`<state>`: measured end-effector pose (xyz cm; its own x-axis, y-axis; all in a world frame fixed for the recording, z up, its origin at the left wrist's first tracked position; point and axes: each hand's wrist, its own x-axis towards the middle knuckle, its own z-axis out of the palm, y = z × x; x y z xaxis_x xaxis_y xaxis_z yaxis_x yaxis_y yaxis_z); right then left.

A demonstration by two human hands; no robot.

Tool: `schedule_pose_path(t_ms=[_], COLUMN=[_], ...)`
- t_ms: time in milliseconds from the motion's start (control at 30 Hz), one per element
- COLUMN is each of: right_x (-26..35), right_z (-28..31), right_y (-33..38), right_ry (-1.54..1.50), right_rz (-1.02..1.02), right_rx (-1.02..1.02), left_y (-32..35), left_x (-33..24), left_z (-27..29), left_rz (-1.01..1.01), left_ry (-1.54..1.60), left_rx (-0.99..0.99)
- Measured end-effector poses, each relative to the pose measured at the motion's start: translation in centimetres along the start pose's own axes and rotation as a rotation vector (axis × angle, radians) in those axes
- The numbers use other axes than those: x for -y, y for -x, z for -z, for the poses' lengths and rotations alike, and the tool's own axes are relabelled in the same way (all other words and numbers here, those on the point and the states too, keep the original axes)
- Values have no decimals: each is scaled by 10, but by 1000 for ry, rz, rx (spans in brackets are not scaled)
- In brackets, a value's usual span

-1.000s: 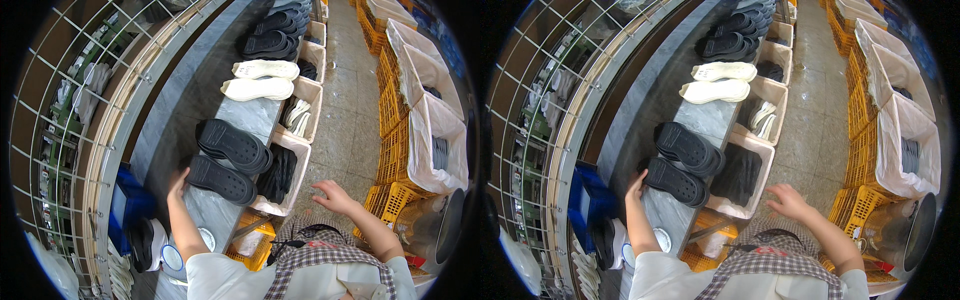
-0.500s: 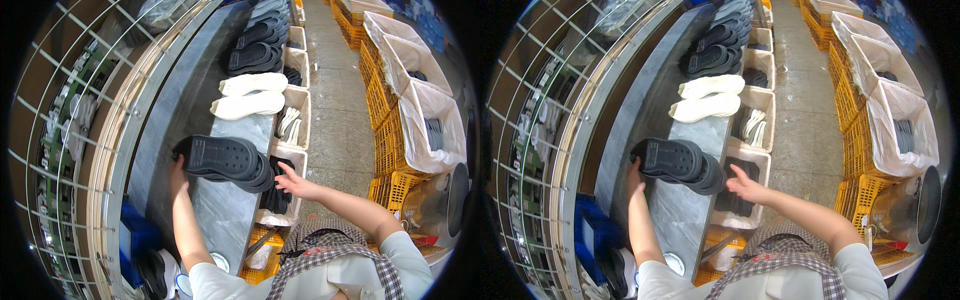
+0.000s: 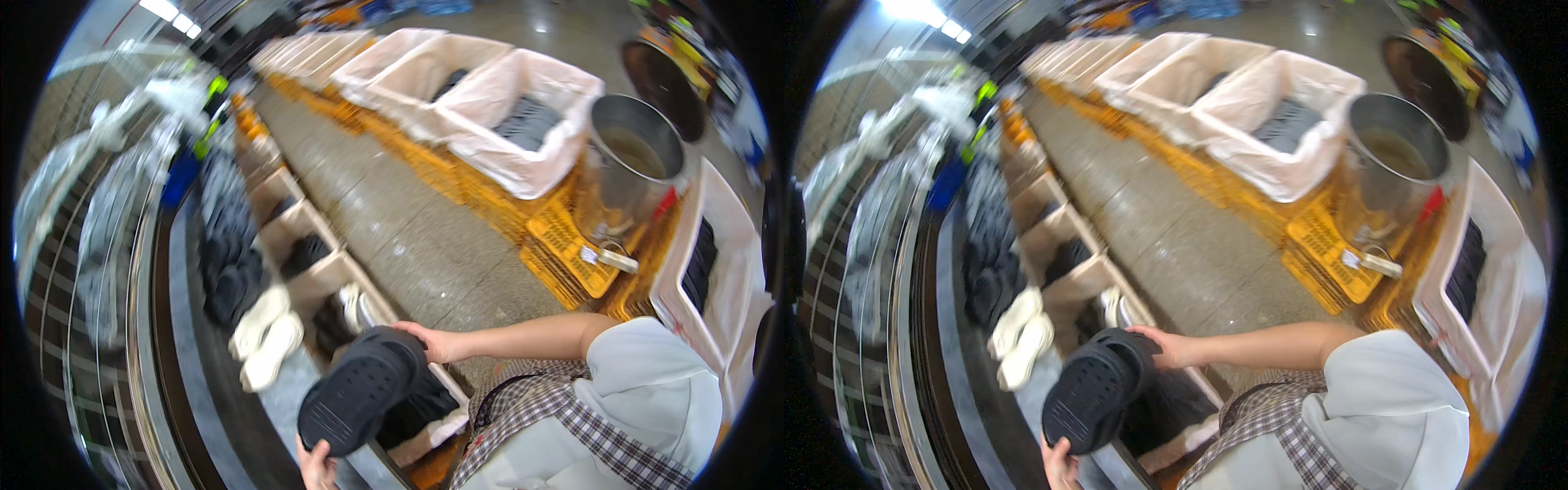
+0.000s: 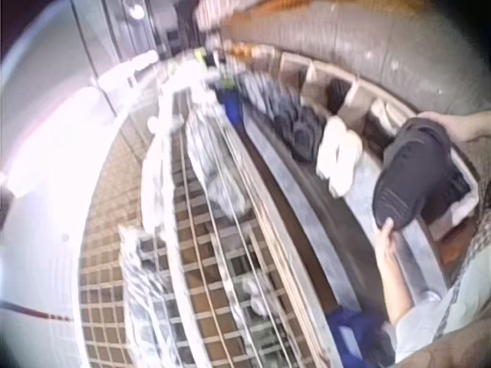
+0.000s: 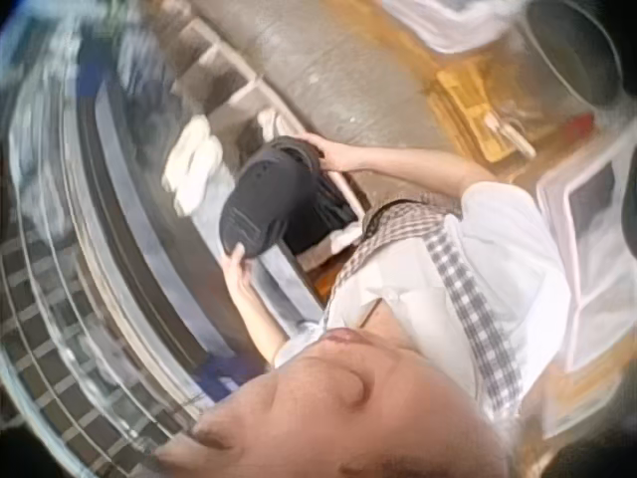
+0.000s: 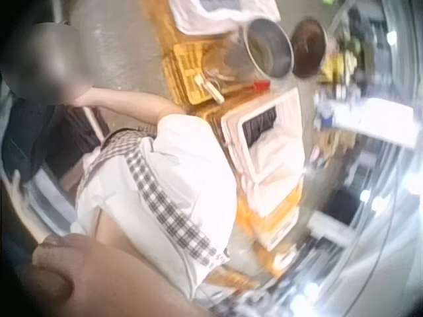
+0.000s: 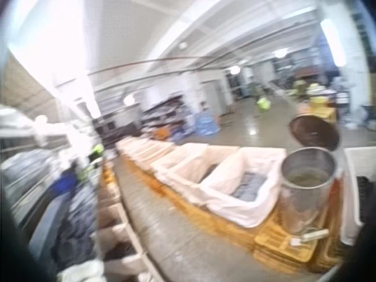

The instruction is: The person picks black and white slippers from a conveyor belt, inspects them by turning them over, and places them into yellow crates or white bins. The person handles the slippers one at a time, occasionally stacking them before moving to the next pair.

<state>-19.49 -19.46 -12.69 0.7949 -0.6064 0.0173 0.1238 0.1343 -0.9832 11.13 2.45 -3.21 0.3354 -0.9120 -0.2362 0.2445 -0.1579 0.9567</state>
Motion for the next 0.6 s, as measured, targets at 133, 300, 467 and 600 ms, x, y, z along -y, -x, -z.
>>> schedule_pose_path(t_ms=[133, 300, 467, 600], right_x=[13, 24, 37, 42], right_z=[74, 115, 127, 153], right_y=[82, 220, 334, 392], right_ry=[139, 160, 39, 121], right_rz=[221, 208, 236, 326], right_rx=[-144, -399, -575, -815], left_y=[-28, -27, -30, -27], left_x=[18, 60, 95, 120], left_z=[-67, -186, -269, -326], left_rz=[644, 560, 738, 873], left_ry=[-239, -212, -267, -19], left_rx=[15, 312, 585, 610])
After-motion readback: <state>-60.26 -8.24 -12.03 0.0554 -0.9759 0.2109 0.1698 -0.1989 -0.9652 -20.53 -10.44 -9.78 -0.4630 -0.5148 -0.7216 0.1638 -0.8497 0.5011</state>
